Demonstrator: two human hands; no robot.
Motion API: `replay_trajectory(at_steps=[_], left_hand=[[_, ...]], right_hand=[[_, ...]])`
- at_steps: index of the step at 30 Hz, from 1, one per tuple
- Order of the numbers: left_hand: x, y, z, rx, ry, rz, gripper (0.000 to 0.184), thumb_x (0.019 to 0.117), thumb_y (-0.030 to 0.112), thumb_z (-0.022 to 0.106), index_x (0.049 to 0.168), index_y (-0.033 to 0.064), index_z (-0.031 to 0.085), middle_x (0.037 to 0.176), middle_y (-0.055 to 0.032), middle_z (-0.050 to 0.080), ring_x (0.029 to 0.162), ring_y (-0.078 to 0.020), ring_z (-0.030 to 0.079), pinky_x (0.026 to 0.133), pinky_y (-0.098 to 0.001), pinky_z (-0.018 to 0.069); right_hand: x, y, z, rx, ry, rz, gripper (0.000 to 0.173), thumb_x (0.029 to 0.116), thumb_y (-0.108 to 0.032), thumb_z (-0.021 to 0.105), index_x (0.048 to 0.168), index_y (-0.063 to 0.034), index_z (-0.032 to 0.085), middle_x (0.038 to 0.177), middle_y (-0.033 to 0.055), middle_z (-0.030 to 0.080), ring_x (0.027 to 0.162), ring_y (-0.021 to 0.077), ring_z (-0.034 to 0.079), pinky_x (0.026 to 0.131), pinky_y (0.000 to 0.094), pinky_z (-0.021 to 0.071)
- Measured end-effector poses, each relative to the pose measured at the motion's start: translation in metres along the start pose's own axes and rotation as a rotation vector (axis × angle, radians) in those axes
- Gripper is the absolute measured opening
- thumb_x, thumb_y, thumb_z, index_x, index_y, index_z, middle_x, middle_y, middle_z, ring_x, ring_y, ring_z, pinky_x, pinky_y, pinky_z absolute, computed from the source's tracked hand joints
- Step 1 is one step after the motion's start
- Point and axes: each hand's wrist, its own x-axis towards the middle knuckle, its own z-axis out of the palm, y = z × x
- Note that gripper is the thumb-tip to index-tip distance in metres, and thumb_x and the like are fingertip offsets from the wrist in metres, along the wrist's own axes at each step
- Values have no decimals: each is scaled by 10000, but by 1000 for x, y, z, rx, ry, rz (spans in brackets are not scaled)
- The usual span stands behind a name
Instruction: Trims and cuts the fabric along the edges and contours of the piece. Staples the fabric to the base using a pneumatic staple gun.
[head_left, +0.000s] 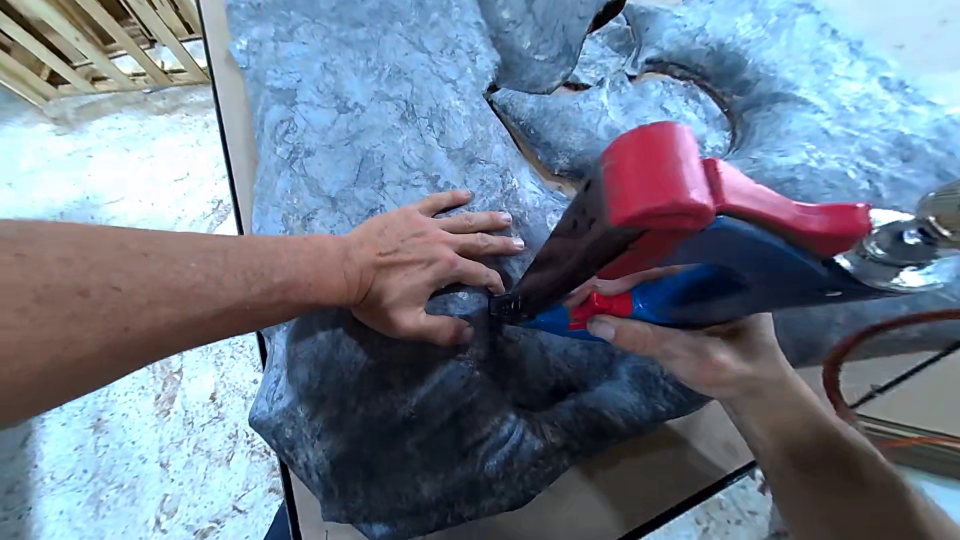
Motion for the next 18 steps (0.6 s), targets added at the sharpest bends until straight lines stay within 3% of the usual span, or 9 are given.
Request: replay_trajectory(at_steps=[6,9,14,16,18], left_hand=[[-1,-2,1,13,14,0,629,912,696,391,1293,305,704,1551,32,525,1533,-210,336,1260,-536,194],[-1,-1,-1,14,-1,-13,608,913,681,420,1300,306,702,1559,31,515,1538,-208,323,1259,-529,183],[2,2,-4,5,-39,-16,608,906,664,440,1303,287,704,1561,22,514,1541,-222,317,1254,-550,180],[2,1,-3,14,-1,-6,613,912,662,419,1291,276,708,1546,23,530,1528,-215,343,1247,-547,201],[-1,-3,0,3,94,21,628,940,625,405,1292,203,709,1498,-6,577,1494,-213,400,1246,-511,241]], right_hand=[[-2,-3,3,-89,26,-16,377,862,-147,793,1214,-221,683,1120,-83,746,1021,69,718,892,238,616],[-2,-4,10,-49,73,6,413,851,-129,801,1234,-206,666,1134,-60,742,1041,97,717,906,258,617],[-6,-4,16,-16,143,74,371,797,-69,803,1144,-128,684,1028,28,752,940,177,739,836,304,639],[-6,-6,11,-11,145,73,396,780,-49,812,1151,-94,683,1040,61,762,958,207,747,858,334,643],[-8,-10,2,-19,166,80,412,775,-97,849,1154,-103,686,1044,62,765,965,208,750,874,350,645]])
